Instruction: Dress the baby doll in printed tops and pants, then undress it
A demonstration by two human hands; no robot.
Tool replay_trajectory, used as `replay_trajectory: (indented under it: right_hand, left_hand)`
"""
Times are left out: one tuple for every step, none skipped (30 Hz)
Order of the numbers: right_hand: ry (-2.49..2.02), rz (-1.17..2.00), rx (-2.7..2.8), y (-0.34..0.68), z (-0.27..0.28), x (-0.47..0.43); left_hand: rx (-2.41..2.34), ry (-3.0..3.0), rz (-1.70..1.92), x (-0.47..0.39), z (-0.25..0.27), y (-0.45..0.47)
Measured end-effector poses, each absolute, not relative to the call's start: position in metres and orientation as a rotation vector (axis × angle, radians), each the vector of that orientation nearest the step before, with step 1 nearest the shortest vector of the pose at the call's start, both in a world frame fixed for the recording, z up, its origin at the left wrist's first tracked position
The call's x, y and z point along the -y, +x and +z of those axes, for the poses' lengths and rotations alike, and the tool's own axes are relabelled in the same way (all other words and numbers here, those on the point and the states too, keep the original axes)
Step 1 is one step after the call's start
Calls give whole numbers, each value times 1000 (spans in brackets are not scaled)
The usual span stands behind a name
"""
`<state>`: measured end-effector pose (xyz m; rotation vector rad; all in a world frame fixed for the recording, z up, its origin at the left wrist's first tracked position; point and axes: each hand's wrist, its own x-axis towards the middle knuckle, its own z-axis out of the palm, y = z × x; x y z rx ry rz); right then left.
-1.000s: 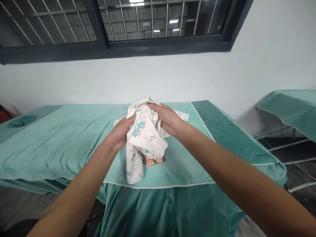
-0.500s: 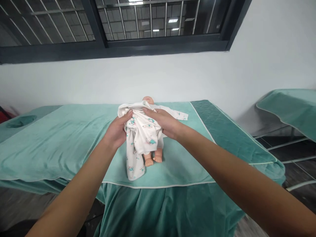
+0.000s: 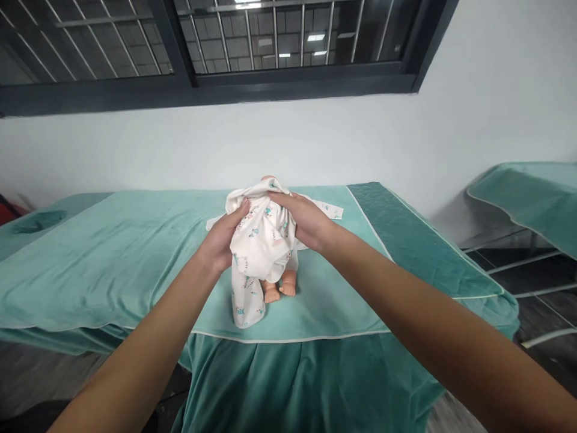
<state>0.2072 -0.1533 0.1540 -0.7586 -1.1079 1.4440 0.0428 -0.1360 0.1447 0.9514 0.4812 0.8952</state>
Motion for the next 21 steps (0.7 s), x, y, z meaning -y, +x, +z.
replay_trajectory:
  right_hand:
    - [-752, 1437, 1084, 207, 154, 153]
    - [-753, 1426, 1068, 207, 155, 153]
    - [-758, 1409, 1059, 207, 156, 153]
    - [-766, 1387, 1058, 207, 158, 154]
    - [-775, 1364, 1064, 207, 159, 155]
    - [-785, 1347, 1075, 207, 161, 156]
    - [-797, 1337, 1086, 207, 162, 157]
    - [-813, 1335, 1095, 208, 163, 157]
    - [-830, 1339, 1101, 209, 163, 158]
    - [-846, 1346, 1102, 210, 162, 157]
    - [-859, 1352, 1099, 212, 160, 157]
    - [-870, 1359, 1093, 214, 157, 156]
    - [-883, 1366, 1087, 217, 154, 156]
    - [-900, 1375, 1080, 219, 149, 157]
    - [-921, 1383, 1072, 223, 144, 158]
    - [-944, 1393, 1068, 226, 138, 159]
    - [-969, 1411, 1070, 230, 133, 162]
    - [-999, 1436, 1078, 234, 127, 165]
    - [-1035, 1470, 1093, 237, 122, 169]
    - [-1077, 1515, 1114, 241, 117, 174]
    - [-1120, 1562, 1138, 243, 112, 179]
  left_hand:
    - [-491, 968, 888, 136, 144, 43]
    - [-495, 985, 882, 136, 144, 43]
    - [-493, 1002, 875, 136, 144, 44]
    - [-491, 1019, 870, 136, 144, 44]
    - [-492, 1037, 862, 136, 144, 44]
    - [-496, 1054, 855, 137, 145, 43]
    - [-503, 1070, 845, 137, 145, 43]
    - [-509, 1085, 836, 137, 145, 42]
    - [-511, 1101, 824, 137, 145, 41]
    - [-510, 1117, 812, 137, 144, 40]
    - [-506, 1132, 796, 137, 143, 38]
    - [-505, 1141, 784, 137, 142, 37]
    - [-511, 1146, 775, 137, 140, 37]
    - [-526, 1147, 770, 137, 138, 36]
    - [-551, 1143, 772, 137, 135, 36]
    - [-580, 1139, 776, 136, 133, 35]
    - [-611, 1137, 775, 135, 129, 35]
    - [-643, 1139, 762, 134, 126, 35]
    - [-676, 1146, 737, 133, 122, 34]
    - [-711, 1159, 698, 132, 118, 34]
    - [-747, 1179, 652, 131, 114, 33]
